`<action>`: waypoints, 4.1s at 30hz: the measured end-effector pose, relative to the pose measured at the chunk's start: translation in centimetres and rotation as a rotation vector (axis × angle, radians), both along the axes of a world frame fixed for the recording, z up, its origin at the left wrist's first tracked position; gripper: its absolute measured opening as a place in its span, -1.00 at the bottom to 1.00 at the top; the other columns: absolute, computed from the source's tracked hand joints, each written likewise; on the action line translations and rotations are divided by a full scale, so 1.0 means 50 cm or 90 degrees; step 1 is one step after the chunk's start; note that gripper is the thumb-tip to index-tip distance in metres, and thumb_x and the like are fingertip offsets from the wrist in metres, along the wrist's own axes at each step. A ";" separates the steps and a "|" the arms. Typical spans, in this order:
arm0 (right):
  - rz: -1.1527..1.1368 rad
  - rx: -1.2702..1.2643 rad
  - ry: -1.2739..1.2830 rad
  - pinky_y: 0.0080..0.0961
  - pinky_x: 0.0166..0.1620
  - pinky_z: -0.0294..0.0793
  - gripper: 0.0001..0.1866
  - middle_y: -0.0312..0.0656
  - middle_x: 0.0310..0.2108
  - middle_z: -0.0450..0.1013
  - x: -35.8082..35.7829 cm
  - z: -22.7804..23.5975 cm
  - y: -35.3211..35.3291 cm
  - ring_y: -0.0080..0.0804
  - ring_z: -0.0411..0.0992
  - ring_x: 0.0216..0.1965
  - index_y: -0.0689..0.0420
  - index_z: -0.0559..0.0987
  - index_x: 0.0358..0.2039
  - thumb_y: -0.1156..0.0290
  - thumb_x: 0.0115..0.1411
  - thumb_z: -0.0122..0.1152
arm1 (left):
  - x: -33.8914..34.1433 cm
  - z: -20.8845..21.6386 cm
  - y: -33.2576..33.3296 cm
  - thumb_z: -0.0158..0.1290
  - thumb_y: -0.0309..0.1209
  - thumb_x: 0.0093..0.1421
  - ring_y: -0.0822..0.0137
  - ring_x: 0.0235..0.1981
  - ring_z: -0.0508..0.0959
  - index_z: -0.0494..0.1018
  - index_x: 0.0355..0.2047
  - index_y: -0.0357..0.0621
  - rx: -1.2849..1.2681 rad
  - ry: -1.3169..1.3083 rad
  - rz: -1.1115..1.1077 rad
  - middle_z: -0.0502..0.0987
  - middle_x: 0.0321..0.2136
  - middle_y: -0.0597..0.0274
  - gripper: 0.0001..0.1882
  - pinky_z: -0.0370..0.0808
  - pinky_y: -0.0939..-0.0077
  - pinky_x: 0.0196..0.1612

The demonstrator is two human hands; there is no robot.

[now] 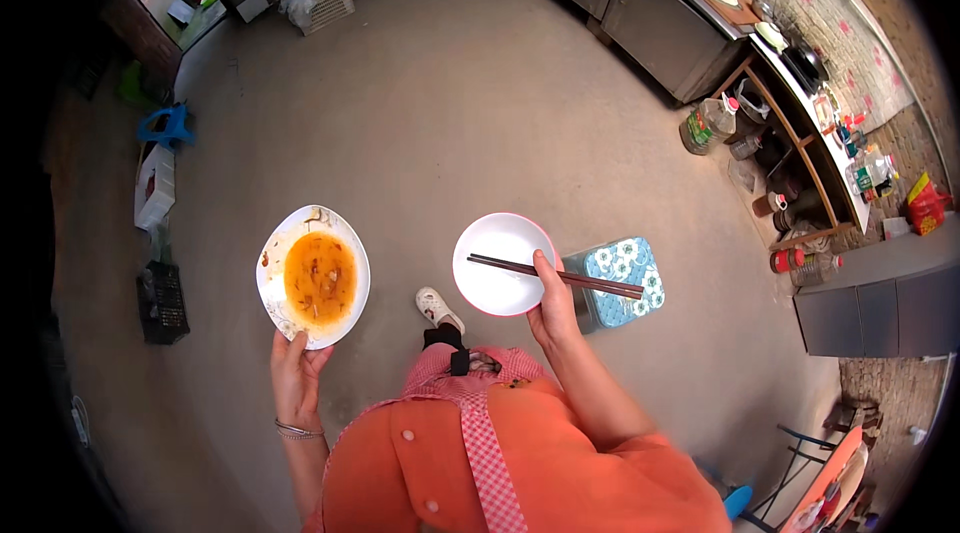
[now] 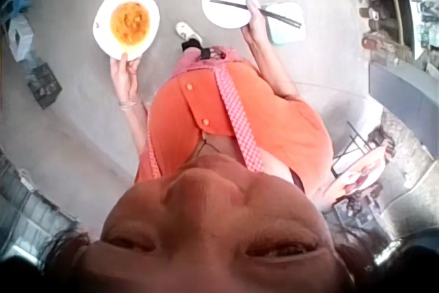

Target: The person carries a plate and a bowl with chopsticks from a kitchen to an outdoor washing area, then rinses the bowl and chopsticks under a tap into a large basin.

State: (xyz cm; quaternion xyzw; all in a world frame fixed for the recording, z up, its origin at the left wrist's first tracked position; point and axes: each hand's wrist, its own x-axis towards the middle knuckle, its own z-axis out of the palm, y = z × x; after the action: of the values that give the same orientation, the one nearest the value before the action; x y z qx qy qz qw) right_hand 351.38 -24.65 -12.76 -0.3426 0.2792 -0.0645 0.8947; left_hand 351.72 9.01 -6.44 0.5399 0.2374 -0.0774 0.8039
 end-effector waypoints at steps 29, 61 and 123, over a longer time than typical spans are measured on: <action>-0.104 0.006 0.009 -0.33 0.04 0.38 -0.47 -0.12 0.01 0.28 1.531 0.043 -0.333 -0.30 0.32 0.01 0.15 0.20 0.11 0.17 0.22 0.04 | 1.691 -0.019 -0.310 -0.14 -0.51 0.24 0.22 -0.26 0.58 0.13 0.06 -0.14 -0.054 -0.028 -0.146 0.44 -0.12 0.05 -0.63 0.59 0.39 -0.25; -0.248 0.003 0.016 -0.31 0.14 0.20 -0.39 -0.12 0.07 0.26 3.175 -0.042 -0.890 -0.27 0.23 0.09 0.21 0.22 0.12 0.07 0.20 0.03 | 3.469 -0.064 -0.956 -0.19 -0.48 0.26 0.23 -0.15 0.53 0.12 0.10 -0.08 -0.048 -0.024 -0.376 0.38 -0.05 0.12 -0.62 0.54 0.36 -0.18; -1.179 -0.036 -0.006 -0.32 0.19 0.16 -0.42 -0.21 0.15 0.19 4.551 -0.360 -1.386 -0.29 0.19 0.15 0.06 0.16 0.19 0.08 0.25 -0.04 | 5.089 -0.548 -2.155 -0.10 -0.41 0.25 0.20 -0.09 0.47 0.11 0.11 -0.14 0.067 0.193 -1.440 0.35 -0.04 0.09 -0.57 0.54 0.33 -0.18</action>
State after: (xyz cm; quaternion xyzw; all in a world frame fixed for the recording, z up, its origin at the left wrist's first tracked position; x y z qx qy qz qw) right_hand 578.92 -93.95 -30.78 -0.0039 0.4362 -0.7620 0.4786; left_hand 606.17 -98.73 -33.86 0.4625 -0.2871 -0.8112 0.2134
